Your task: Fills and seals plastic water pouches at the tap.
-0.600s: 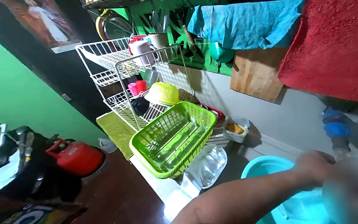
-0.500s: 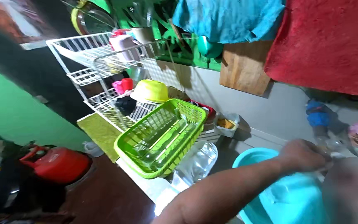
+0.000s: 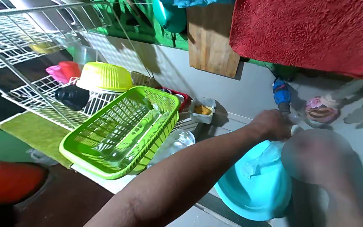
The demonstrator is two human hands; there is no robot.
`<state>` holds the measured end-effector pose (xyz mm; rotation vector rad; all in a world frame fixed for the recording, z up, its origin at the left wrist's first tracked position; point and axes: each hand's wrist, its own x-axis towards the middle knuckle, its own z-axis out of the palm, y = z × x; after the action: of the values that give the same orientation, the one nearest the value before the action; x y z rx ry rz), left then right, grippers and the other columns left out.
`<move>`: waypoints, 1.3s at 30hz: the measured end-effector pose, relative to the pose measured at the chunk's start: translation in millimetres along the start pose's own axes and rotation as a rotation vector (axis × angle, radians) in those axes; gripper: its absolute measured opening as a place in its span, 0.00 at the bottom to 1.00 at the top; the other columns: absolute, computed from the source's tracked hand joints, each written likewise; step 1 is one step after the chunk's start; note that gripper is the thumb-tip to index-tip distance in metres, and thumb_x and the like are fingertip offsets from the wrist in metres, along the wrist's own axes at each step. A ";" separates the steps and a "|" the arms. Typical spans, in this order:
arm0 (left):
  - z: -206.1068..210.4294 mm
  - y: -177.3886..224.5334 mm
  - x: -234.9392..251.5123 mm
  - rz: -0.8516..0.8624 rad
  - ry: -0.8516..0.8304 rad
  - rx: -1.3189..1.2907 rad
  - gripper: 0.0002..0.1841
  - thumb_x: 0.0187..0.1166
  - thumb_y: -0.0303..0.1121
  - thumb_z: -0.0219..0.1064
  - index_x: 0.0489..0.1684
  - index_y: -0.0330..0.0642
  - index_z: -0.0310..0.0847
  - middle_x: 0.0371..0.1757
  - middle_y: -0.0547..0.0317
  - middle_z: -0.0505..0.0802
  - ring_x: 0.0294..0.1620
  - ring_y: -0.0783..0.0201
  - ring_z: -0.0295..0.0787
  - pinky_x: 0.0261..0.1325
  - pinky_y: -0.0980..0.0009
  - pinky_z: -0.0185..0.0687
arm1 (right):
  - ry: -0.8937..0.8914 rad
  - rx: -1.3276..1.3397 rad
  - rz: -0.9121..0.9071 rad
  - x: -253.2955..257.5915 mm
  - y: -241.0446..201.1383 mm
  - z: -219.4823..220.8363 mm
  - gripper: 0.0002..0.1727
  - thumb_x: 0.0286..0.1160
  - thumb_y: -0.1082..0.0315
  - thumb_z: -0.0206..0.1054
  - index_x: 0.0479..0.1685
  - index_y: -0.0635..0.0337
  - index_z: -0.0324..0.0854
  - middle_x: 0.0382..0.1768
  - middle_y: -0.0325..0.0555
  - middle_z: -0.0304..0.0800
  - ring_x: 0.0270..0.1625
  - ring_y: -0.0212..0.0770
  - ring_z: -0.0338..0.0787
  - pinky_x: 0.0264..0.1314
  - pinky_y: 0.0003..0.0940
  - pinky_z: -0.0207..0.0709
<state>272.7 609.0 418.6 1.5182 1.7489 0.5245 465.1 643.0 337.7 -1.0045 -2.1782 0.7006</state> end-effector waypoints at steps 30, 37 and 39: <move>-11.0 21.5 -14.4 0.013 -0.031 0.254 0.07 0.74 0.28 0.70 0.45 0.36 0.81 0.43 0.44 0.88 0.47 0.48 0.88 0.43 0.45 0.82 | -0.044 -0.058 -0.123 -0.5 2.2 -5.1 0.09 0.70 0.57 0.64 0.37 0.49 0.87 0.34 0.30 0.89 0.39 0.25 0.88 0.42 0.29 0.84; -10.7 22.2 -15.3 0.006 -0.037 0.290 0.07 0.75 0.29 0.70 0.45 0.38 0.82 0.43 0.45 0.88 0.46 0.48 0.88 0.42 0.45 0.82 | -0.047 -0.067 -0.125 -1.7 -2.0 -5.4 0.09 0.70 0.57 0.65 0.36 0.49 0.87 0.34 0.30 0.88 0.37 0.25 0.88 0.40 0.29 0.85; -11.1 23.4 -16.4 0.017 -0.039 0.311 0.08 0.76 0.29 0.69 0.46 0.37 0.82 0.44 0.45 0.88 0.47 0.48 0.88 0.42 0.45 0.82 | -0.046 -0.065 -0.125 -2.2 -2.9 -5.5 0.09 0.71 0.57 0.65 0.37 0.50 0.87 0.35 0.31 0.88 0.38 0.26 0.89 0.41 0.31 0.85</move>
<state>280.0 600.1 446.9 1.7437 1.8523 0.2350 468.8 640.7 342.7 -0.8838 -2.2944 0.6031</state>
